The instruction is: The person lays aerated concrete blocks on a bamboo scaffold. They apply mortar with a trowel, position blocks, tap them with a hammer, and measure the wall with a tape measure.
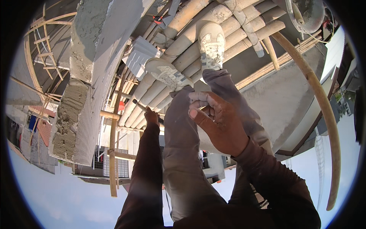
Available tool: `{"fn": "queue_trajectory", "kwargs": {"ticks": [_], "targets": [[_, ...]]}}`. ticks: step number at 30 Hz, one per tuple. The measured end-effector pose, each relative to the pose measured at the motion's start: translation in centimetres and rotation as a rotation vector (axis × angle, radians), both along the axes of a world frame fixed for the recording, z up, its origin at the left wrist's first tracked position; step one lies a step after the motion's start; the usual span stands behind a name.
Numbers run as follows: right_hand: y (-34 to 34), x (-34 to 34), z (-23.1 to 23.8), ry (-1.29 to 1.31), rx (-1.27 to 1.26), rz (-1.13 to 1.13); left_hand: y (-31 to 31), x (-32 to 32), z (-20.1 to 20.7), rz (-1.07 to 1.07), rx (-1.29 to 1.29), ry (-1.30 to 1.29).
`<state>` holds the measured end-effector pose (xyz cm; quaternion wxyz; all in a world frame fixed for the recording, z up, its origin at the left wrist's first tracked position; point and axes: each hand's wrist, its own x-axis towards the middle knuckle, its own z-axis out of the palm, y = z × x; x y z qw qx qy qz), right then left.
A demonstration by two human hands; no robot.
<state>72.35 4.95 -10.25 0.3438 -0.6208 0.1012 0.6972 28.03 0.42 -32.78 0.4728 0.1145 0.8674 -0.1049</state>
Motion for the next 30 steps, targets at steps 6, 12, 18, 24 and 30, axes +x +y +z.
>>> {"fn": "queue_trajectory", "kwargs": {"ticks": [6,12,18,24,30], "targets": [[2.1,1.3,0.1,0.134,0.041,0.010,-4.7,-8.7,-9.7,0.118,-0.022,0.001],[2.8,0.9,0.2,0.002,0.007,-0.058,-3.9,-5.6,-13.4,-0.020,-0.261,-0.054],[3.0,0.4,-0.1,-0.049,0.153,0.036,-0.3,-7.5,-10.9,-0.519,-0.327,0.349],[3.1,1.0,0.5,-0.162,0.186,0.112,11.9,12.2,-8.7,-1.049,0.580,0.313],[2.4,2.4,0.9,-0.119,0.172,0.094,21.4,25.5,-12.1,-1.328,0.839,-0.215]]}}
